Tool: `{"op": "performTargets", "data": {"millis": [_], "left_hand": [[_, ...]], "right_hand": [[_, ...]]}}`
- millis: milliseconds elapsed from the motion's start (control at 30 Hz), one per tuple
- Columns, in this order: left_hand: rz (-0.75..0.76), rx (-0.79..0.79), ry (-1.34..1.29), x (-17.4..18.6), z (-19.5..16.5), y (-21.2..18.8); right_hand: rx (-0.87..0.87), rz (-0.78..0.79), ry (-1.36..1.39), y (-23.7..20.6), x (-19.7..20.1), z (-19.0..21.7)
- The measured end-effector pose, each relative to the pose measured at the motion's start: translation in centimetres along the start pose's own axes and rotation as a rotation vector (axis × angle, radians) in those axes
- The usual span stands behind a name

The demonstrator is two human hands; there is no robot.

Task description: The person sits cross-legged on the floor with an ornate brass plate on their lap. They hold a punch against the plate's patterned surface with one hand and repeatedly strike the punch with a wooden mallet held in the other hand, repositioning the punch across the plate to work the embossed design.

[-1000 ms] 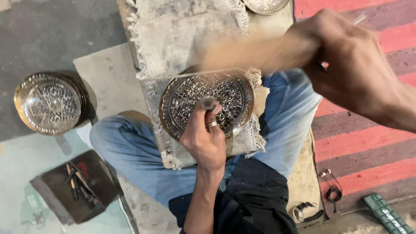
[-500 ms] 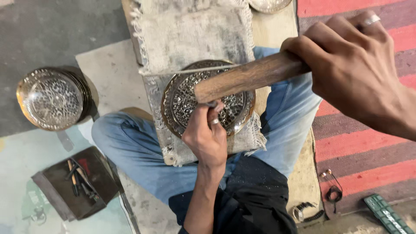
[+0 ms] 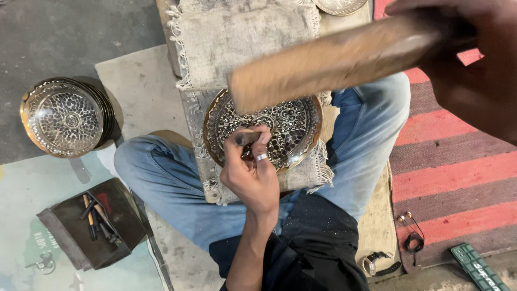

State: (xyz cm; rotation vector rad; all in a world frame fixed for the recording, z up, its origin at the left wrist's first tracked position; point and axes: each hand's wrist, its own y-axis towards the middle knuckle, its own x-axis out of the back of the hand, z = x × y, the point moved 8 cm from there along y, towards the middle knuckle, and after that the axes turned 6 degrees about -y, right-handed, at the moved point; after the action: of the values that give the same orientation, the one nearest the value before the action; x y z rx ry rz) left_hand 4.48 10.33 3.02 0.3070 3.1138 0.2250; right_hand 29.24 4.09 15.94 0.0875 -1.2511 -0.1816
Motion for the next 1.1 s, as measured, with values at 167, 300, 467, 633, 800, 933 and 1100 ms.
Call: {"op": "performTargets", "data": {"millis": [167,300,467,633,800,933,1100], "left_hand": [[0.003,-0.040,0.122,0.0,0.1,-0.4],[-0.007,-0.071,0.120,0.1,0.3,-0.5],[0.003,-0.013,0.180,0.2,1.0,-0.8],[-0.043,-0.106,-0.110,0.4,0.3,-0.5],[-0.106,0.013,-0.268,2.2,0.2,-0.2],[-0.030,0.077,-0.334,2.1,0.3,0.1],[0.026,0.165,-0.129,1.7,1.2,0.2]], "right_hand": [[0.232,-0.052,-0.124,0.9,0.9,2.3],[0.178,-0.041,-0.080,1.1,0.9,2.5],[0.116,0.089,-0.449,1.2,-2.0,3.0],[0.092,-0.045,-0.290,0.7,0.8,4.0],[-0.137,0.065,0.065,1.1,0.7,2.5],[-0.251,0.091,0.109,0.4,0.3,1.0],[-0.217,0.035,0.160,-0.9,-0.2,-0.3]]}}
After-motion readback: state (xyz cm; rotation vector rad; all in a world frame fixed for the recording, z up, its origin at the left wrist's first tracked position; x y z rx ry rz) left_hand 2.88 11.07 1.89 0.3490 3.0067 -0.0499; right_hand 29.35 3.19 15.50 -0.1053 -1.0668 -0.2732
